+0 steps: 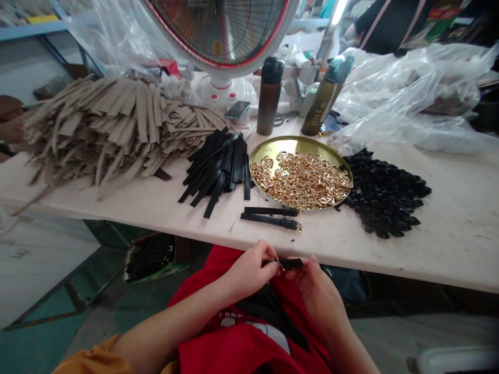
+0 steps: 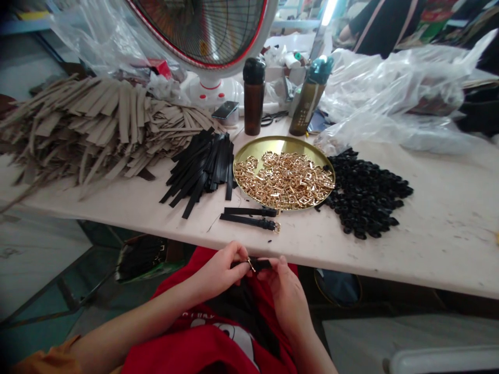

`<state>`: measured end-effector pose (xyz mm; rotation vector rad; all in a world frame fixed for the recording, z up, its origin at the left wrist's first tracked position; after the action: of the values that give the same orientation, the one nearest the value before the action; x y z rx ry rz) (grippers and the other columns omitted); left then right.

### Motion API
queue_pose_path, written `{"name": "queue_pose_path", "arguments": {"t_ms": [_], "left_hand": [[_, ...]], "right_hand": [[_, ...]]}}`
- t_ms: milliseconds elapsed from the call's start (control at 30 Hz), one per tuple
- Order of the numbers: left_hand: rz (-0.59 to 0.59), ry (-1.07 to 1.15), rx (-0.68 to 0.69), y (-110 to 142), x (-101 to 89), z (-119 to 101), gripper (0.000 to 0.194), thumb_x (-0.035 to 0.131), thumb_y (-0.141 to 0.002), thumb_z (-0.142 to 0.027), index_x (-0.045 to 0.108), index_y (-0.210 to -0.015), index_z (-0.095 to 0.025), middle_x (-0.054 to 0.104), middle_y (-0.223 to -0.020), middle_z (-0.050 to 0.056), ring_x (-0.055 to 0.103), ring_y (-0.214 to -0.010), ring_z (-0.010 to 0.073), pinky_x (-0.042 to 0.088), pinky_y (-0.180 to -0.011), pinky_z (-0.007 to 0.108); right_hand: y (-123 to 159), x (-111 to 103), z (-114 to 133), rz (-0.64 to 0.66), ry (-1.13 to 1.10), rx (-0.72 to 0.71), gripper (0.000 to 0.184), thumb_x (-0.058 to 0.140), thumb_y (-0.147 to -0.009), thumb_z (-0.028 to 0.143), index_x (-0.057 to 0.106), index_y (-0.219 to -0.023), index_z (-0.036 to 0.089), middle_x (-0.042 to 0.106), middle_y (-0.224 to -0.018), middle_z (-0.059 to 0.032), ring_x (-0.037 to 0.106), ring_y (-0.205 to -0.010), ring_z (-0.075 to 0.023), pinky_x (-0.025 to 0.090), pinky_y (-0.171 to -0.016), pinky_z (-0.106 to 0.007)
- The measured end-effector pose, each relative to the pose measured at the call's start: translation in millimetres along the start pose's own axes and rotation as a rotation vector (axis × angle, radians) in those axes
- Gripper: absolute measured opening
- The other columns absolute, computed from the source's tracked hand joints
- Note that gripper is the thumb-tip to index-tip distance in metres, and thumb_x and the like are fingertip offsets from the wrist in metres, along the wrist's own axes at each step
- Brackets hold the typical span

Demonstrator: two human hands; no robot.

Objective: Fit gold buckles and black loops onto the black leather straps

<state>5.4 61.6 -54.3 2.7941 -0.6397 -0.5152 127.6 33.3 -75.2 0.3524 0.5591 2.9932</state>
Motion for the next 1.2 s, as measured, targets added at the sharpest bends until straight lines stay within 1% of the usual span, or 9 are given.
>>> {"name": "queue_pose_path", "arguments": {"t_ms": [167, 300, 400, 600, 767, 900, 967, 1067, 1200], "left_hand": [[-0.004, -0.048, 0.010, -1, 5.6, -5, 0.007, 0.046, -0.076, -0.021, 0.045, -0.083, -0.019, 0.057, -0.072, -0.002, 0.053, -0.063, 0.0109, 0.039, -0.058, 0.022], [0.010, -0.117, -0.020, -2, 3.3, -4, 0.010, 0.049, -0.076, -0.025, 0.046, -0.083, -0.019, 0.058, -0.073, -0.002, 0.053, -0.065, 0.0120, 0.038, -0.058, 0.022], [0.030, -0.245, -0.028, -1, -0.4, -4, 0.014, 0.051, -0.075, -0.031, 0.049, -0.082, -0.019, 0.058, -0.074, -0.001, 0.054, -0.070, 0.0142, 0.037, -0.057, 0.022], [0.052, -0.342, -0.048, 0, 1.9, 0, 0.024, 0.047, -0.077, -0.041, 0.053, -0.085, -0.019, 0.061, -0.079, 0.001, 0.055, -0.072, 0.0159, 0.038, -0.057, 0.023], [0.102, -0.331, -0.066, 9, 1.6, 5, 0.021, 0.053, -0.072, -0.036, 0.055, -0.082, -0.017, 0.061, -0.075, 0.002, 0.054, -0.067, 0.0155, 0.037, -0.054, 0.023], [0.206, -0.049, -0.137, 24, 3.7, 12, 0.021, 0.053, -0.071, -0.030, 0.052, -0.087, -0.016, 0.061, -0.077, 0.002, 0.056, -0.066, 0.0136, 0.040, -0.052, 0.021], [0.257, 0.108, -0.192, 30, 7.8, 18, 0.025, 0.053, -0.072, -0.031, 0.050, -0.091, -0.015, 0.061, -0.076, 0.002, 0.056, -0.065, 0.0129, 0.041, -0.050, 0.020], [0.275, 0.215, -0.225, 37, 13.0, 25, 0.025, 0.054, -0.072, -0.029, 0.049, -0.091, -0.015, 0.060, -0.074, 0.002, 0.055, -0.059, 0.0113, 0.042, -0.050, 0.021], [0.289, 0.249, -0.211, 41, 18.4, 27, 0.025, 0.056, -0.071, -0.025, 0.051, -0.092, -0.014, 0.062, -0.080, 0.003, 0.057, -0.063, 0.0115, 0.044, -0.055, 0.022]], "right_hand": [[-3, 3, -10, 0.041, -0.076, 0.082, 0.016, 0.059, -0.074, 0.038, 0.062, -0.078, 0.023, 0.061, -0.075, 0.0009, 0.054, -0.072, -0.0151, 0.043, -0.070, -0.027], [-3, 9, -31, 0.190, -0.192, 0.242, 0.025, 0.056, -0.076, 0.038, 0.062, -0.095, 0.022, 0.062, -0.085, -0.0026, 0.055, -0.077, -0.0166, 0.043, -0.074, -0.029], [1, 13, -41, 0.252, -0.312, 0.328, 0.023, 0.061, -0.073, 0.035, 0.063, -0.091, 0.021, 0.061, -0.074, -0.0016, 0.054, -0.067, -0.0144, 0.043, -0.067, -0.027], [4, 19, -38, 0.292, -0.402, 0.331, 0.015, 0.069, -0.067, 0.027, 0.061, -0.078, 0.019, 0.059, -0.069, 0.0013, 0.051, -0.063, -0.0107, 0.041, -0.062, -0.022], [8, 11, -41, 0.184, -0.292, 0.317, 0.019, 0.067, -0.067, 0.033, 0.057, -0.076, 0.019, 0.057, -0.069, 0.0020, 0.050, -0.063, -0.0119, 0.041, -0.062, -0.024], [8, -3, -27, 0.007, 0.011, 0.130, 0.026, 0.067, -0.065, 0.036, 0.046, -0.062, 0.021, 0.052, -0.063, 0.0039, 0.045, -0.055, -0.0112, 0.039, -0.054, -0.023], [9, -5, -18, -0.056, 0.130, 0.034, 0.026, 0.068, -0.063, 0.035, 0.046, -0.068, 0.022, 0.051, -0.062, 0.0046, 0.044, -0.054, -0.0115, 0.038, -0.051, -0.023], [14, 3, -19, 0.036, 0.211, 0.043, 0.028, 0.065, -0.066, 0.036, 0.049, -0.084, 0.022, 0.051, -0.058, 0.0050, 0.045, -0.050, -0.0119, 0.037, -0.047, -0.024], [22, 12, -30, 0.156, 0.274, 0.087, 0.020, 0.057, -0.073, 0.039, 0.049, -0.076, 0.021, 0.047, -0.049, 0.0063, 0.039, -0.042, -0.0099, 0.032, -0.042, -0.022]]}}
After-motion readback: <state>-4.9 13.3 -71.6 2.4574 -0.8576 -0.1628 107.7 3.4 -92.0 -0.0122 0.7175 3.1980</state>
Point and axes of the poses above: each hand's wrist, its own y-axis away from the middle knuckle, its own x-axis out of the palm, z = x × y, the point moved 8 cm from there along -y, towards the middle knuckle
